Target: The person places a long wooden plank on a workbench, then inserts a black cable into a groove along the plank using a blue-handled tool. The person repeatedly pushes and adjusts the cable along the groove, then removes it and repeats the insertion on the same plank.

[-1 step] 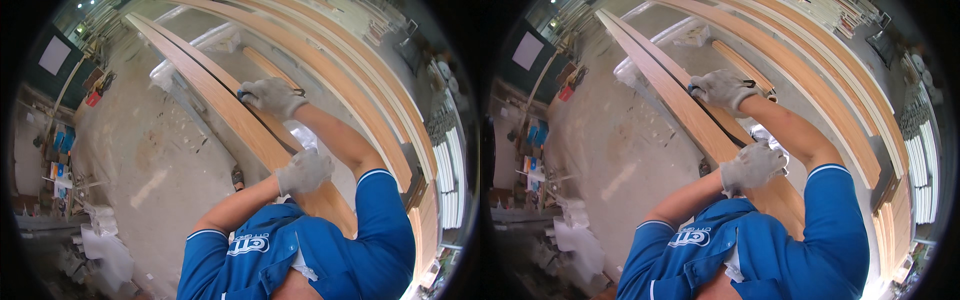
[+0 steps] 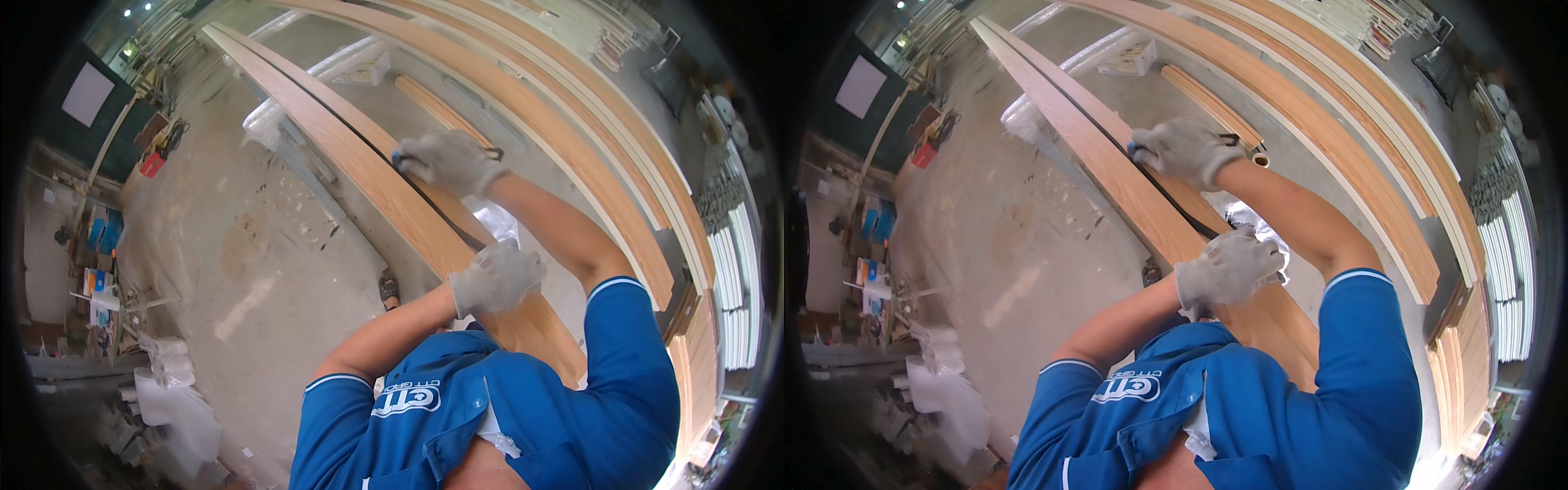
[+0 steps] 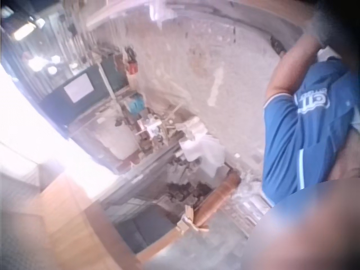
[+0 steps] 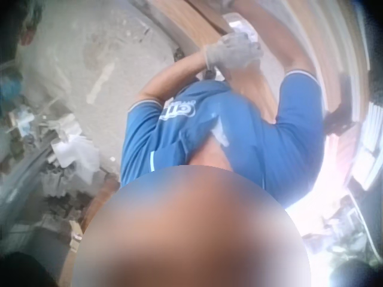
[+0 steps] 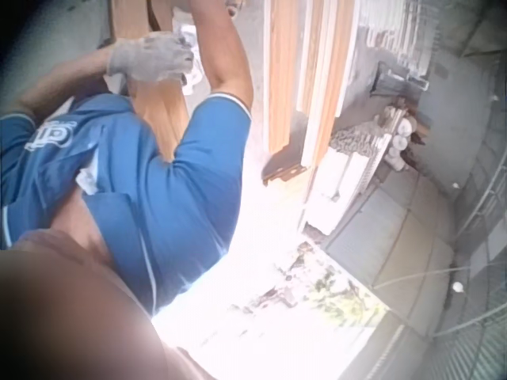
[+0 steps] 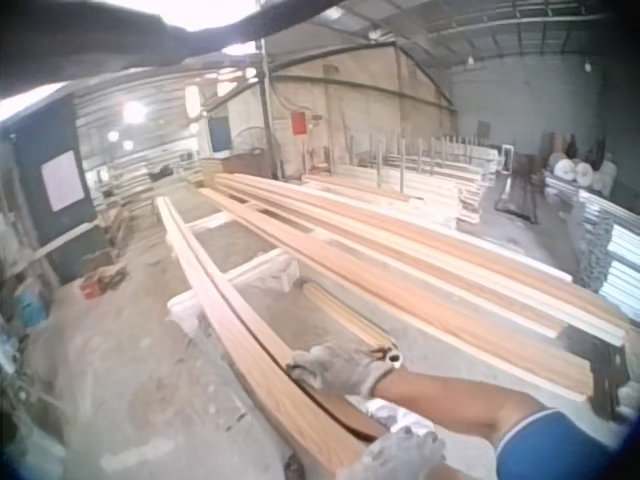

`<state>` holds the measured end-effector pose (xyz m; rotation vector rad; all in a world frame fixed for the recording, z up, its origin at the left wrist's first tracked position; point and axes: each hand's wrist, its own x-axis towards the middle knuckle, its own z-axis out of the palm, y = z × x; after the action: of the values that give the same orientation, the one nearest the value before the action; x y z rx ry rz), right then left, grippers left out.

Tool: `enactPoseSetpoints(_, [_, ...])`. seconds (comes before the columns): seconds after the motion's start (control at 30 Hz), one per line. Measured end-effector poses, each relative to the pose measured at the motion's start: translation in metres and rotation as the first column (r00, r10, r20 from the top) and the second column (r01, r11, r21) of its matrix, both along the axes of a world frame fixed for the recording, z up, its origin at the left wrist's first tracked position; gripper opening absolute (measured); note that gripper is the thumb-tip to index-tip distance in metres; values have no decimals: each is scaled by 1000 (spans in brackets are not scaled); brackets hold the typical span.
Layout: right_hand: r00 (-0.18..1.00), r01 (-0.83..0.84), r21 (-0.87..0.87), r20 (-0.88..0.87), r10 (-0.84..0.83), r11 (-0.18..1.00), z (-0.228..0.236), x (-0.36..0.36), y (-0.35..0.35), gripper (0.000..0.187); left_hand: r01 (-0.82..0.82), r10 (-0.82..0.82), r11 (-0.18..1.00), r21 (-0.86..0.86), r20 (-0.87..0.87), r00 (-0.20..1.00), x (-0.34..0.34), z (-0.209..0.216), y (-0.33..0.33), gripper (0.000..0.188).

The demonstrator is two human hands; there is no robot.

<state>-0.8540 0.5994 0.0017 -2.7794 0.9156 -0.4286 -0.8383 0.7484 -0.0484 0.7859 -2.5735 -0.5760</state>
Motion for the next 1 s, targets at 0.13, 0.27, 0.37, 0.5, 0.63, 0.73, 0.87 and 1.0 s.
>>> enactPoseSetpoints(0.13, [985,-173,18,-16,173,985,-3,-91,47,23,24,-26,999,22,62,998,0,5,-4,24])
enactPoseSetpoints(0.27, [935,-110,688,316,-159,718,-30,-169,70,35,-2,-28,988,156,187,982,0,16,-8,21])
enactPoseSetpoints(0.37, [818,-277,936,349,-457,218,-68,-212,93,48,23,-25,999,34,51,998,4,22,-6,16])
enactPoseSetpoints(0.5, [940,-90,994,64,-336,-62,-121,-250,130,30,-23,18,998,51,92,996,4,26,-5,14])
enactPoseSetpoints(0.63, [945,263,955,-226,-235,140,-133,-304,166,42,-38,30,995,89,91,995,1,32,-6,14])
enactPoseSetpoints(0.73, [854,436,668,-96,-512,603,-103,-338,210,35,-56,49,993,106,65,997,1,36,-4,14])
enactPoseSetpoints(0.87, [783,621,-125,75,-617,773,-36,-353,261,22,-12,15,993,120,-24,1000,3,38,-5,14])
enactPoseSetpoints(1.0, [795,596,-345,129,-593,725,-4,-334,299,30,34,-35,994,101,10,999,-8,43,0,16])
